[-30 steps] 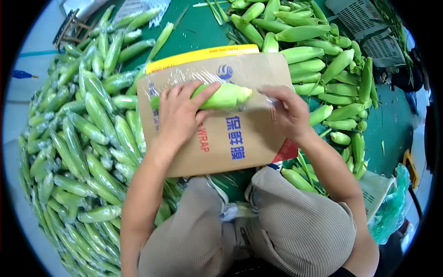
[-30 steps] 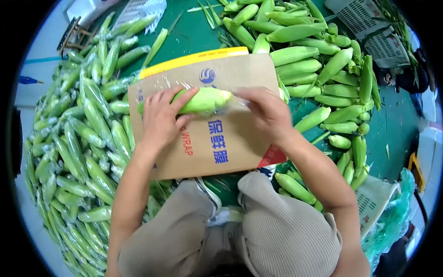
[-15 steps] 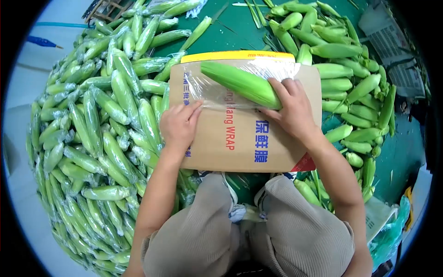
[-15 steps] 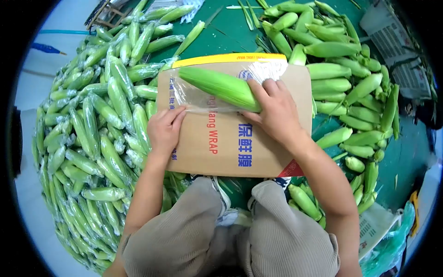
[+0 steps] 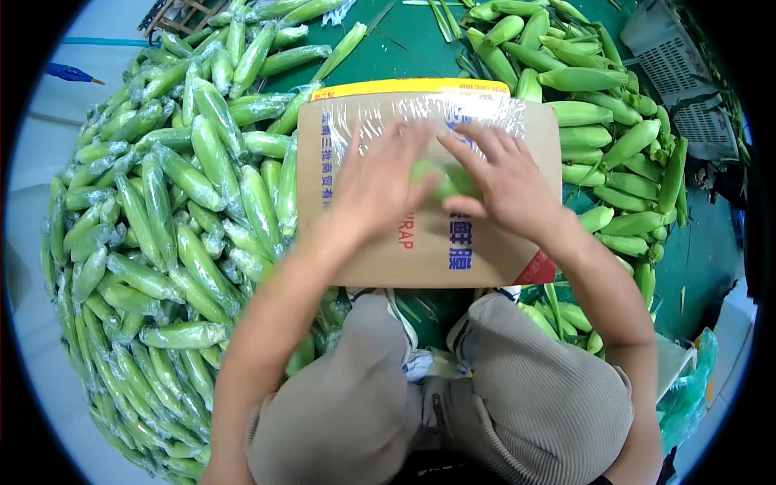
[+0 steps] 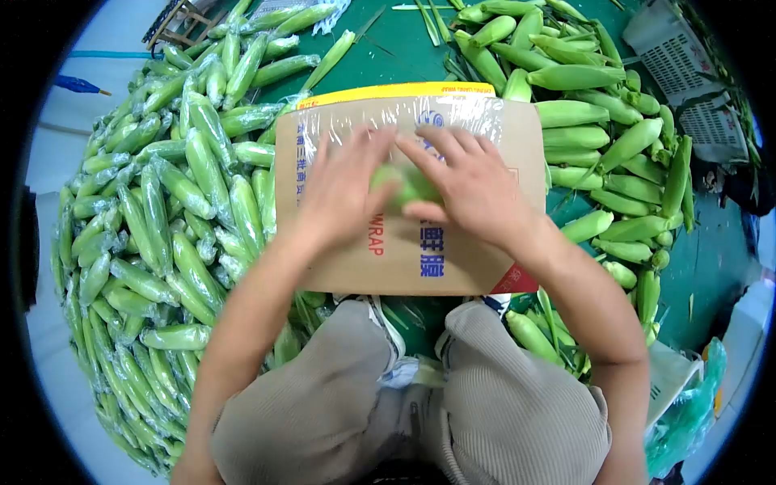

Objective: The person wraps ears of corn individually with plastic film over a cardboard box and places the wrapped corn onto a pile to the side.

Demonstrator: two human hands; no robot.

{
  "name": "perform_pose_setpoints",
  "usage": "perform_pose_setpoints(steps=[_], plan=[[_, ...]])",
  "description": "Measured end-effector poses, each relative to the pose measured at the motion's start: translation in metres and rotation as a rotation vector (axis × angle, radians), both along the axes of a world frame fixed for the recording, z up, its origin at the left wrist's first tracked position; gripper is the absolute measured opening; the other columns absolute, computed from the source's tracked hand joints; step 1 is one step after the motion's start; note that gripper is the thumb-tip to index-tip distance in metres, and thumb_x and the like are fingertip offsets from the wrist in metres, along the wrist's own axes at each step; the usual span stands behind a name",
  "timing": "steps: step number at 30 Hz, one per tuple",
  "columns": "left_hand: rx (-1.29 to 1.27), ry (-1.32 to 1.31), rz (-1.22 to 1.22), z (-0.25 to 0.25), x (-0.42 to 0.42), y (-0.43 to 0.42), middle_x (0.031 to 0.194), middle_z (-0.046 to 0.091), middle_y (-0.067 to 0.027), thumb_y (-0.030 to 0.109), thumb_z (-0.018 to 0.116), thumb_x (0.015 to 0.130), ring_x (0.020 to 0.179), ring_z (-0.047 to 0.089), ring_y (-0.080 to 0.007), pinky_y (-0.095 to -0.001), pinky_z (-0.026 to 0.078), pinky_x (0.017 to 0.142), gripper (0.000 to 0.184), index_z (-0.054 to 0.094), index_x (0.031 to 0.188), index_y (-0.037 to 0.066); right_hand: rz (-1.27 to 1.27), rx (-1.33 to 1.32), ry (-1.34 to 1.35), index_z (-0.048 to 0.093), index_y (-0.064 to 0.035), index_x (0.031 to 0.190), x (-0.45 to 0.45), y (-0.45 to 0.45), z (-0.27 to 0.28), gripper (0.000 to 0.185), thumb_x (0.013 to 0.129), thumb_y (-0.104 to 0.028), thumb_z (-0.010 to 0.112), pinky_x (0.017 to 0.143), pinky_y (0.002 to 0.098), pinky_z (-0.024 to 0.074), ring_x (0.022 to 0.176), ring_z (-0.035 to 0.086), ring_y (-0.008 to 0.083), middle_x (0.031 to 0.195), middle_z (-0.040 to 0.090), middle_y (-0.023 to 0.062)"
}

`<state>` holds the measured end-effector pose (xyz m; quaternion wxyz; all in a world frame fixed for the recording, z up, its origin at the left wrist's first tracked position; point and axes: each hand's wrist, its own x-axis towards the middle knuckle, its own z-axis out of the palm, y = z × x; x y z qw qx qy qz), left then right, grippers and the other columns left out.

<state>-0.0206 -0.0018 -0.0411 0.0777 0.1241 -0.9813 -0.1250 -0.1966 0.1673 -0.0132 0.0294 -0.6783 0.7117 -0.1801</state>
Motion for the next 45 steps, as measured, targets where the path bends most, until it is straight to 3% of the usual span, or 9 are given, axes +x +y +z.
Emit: perform_pose_setpoints(steps=[3,6,11,15,27,32,36,41,45], plan=[[-0.303,0.300,0.219,0.019,-0.060,-0.053,0.141,0.066,-0.0124,0.039,0.070,0.094,0.142,0.051,-0.0343,-0.0625,0.031,0.121,0.053,0.063,0.140,0.012,-0.084,0.061,-0.083,0.047,-0.0033,0.151,-0.009,-0.034,-0.006,0.090,0.081,-0.046,0.083,0.113,0.0496,0.0430,0.136,0.052,0.0396,0.146,0.055,0.0205],[0.679,0.594,0.293,0.016,-0.044,-0.030,0.131,0.070,-0.0170,0.015,0.069,0.088,0.129,0.060,-0.0392,-0.0508,0.043,0.115,0.048,0.067,0.134,0.005,-0.138,0.046,-0.229,0.049,0.0022,0.147,-0.035,-0.059,-0.044,0.087,0.077,-0.033,0.088,0.115,0.0496,0.0431,0.137,0.051,0.0442,0.148,0.053,0.0261],[-0.410,0.140,-0.031,-0.025,-0.002,-0.032,0.158,0.050,-0.0180,0.027,0.074,0.082,0.150,0.042,-0.0370,-0.0560,0.024,0.126,0.082,0.046,0.156,0.005,0.020,0.206,-0.493,0.079,-0.0030,0.090,-0.040,-0.090,-0.053,0.067,0.065,-0.065,0.085,0.084,0.0480,0.0570,0.094,0.073,0.0379,0.095,0.076,0.0214],[-0.077,0.246,-0.274,0.041,-0.030,-0.008,0.147,0.059,-0.0192,0.022,0.068,0.085,0.128,0.059,-0.0379,-0.0483,0.041,0.114,0.069,0.054,0.150,0.005,0.020,0.608,-0.488,0.079,-0.0128,0.117,-0.039,-0.119,-0.060,0.066,0.086,-0.070,0.067,0.104,0.0485,0.0497,0.118,0.066,0.0375,0.120,0.074,0.0149],[0.620,-0.720,-0.222,0.055,0.002,0.025,0.144,0.060,-0.0203,0.030,0.077,0.087,0.130,0.059,-0.0360,-0.0443,0.045,0.112,0.078,0.048,0.156,0.009,0.300,0.016,-0.115,0.043,-0.0363,0.160,-0.022,-0.105,-0.114,0.077,0.094,-0.071,0.057,0.123,0.0762,-0.0030,0.163,0.015,0.0275,0.172,0.030,-0.0112],[0.753,-0.750,-0.351,0.054,0.031,0.053,0.133,0.063,-0.0158,0.025,0.081,0.080,0.118,0.063,-0.0330,-0.0418,0.048,0.107,0.082,0.050,0.154,0.007,0.284,-0.254,0.047,0.059,-0.0098,0.145,0.016,-0.086,-0.101,0.081,0.088,-0.066,0.068,0.125,0.0666,0.0189,0.152,0.037,0.0358,0.158,0.049,0.0132],[0.875,-0.546,-0.583,0.054,0.075,0.065,0.124,0.065,-0.0122,0.021,0.085,0.074,0.108,0.066,-0.0305,-0.0397,0.050,0.104,0.086,0.051,0.152,0.005,0.548,0.350,-1.046,0.052,-0.0085,0.149,0.078,0.058,-0.022,0.082,0.083,-0.046,0.081,0.114,0.0520,0.0406,0.139,0.051,0.0378,0.150,0.055,0.0199],[1.285,-0.545,-0.280,0.065,0.114,0.019,0.135,0.068,-0.0141,0.016,0.086,0.082,0.123,0.066,-0.0256,-0.0385,0.053,0.106,0.072,0.057,0.147,0.004,0.081,0.727,-1.302,0.050,-0.0038,0.140,0.098,0.124,-0.041,0.072,0.083,-0.027,0.088,0.104,0.0406,0.0499,0.120,0.063,0.0284,0.128,0.064,0.0169],[1.805,0.627,0.295,0.050,0.114,0.028,0.118,0.073,-0.0163,0.014,0.080,0.088,0.114,0.071,-0.0307,-0.0470,0.059,0.099,0.057,0.058,0.140,0.003,-0.058,0.606,-1.380,0.043,-0.0022,0.147,0.087,0.087,-0.012,0.076,0.085,-0.019,0.085,0.111,0.0409,0.0462,0.130,0.058,0.0267,0.133,0.062,0.0176]])
